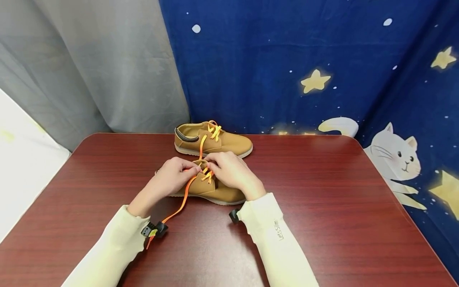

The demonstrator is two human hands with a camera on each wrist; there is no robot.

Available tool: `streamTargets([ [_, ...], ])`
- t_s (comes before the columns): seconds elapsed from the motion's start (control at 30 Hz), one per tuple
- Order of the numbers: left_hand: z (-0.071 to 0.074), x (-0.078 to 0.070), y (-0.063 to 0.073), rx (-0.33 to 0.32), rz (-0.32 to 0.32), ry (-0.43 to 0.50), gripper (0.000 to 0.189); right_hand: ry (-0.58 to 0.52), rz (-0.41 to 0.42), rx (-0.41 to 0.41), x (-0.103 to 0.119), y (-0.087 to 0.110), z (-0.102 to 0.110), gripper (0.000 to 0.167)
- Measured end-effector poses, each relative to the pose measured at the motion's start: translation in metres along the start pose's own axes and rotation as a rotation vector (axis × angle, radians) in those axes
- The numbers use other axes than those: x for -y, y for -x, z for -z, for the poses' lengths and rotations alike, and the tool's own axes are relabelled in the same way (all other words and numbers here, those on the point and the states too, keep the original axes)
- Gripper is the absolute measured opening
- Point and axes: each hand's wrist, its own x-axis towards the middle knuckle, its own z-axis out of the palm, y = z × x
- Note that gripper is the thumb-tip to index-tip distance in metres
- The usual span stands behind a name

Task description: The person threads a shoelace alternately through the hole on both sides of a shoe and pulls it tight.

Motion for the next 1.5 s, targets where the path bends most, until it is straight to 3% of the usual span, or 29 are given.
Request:
streamTargets([
  [0.27, -0.004, 0.001, 0.000, -0.001, -0.013, -0.087, 0.021, -0.040, 0.024, 0.001, -0.001, 0.001, 0.000, 0.019],
  [0.67, -0.008, -0.004, -0.001, -0.093, 0.020, -0.107, 0.022, -0.114, 0.028, 0.014, -0.004, -0.001, 0.004, 0.021],
  [0.87, -0.009, -0.004, -0.001, -0.124, 0.038, -0.082, 0.019, -0.282, -0.093, -0.043, -0.003, -0.004, -0.001, 0.023],
  [1.1, -0.011, -0.005, 0.001, -0.199, 0.038, -0.053, 0.015, -0.566, -0.298, -0.142, 0.003, -0.009, -0.015, 0.017],
  [1.3, -0.007, -0.005, 0.003, -0.236, 0.044, -0.046, 0.016, -0.605, -0.377, -0.199, 0.006, -0.010, -0.020, 0.018],
  [1.4, -0.003, -0.003, 0.004, -0.304, 0.007, -0.074, 0.014, -0.662, -0.411, -0.236, 0.007, -0.011, -0.020, 0.020],
  [1.5, 0.003, 0.001, 0.004, -0.346, -0.078, -0.140, 0.012, -0.762, -0.425, -0.279, 0.007, -0.013, -0.020, 0.023],
])
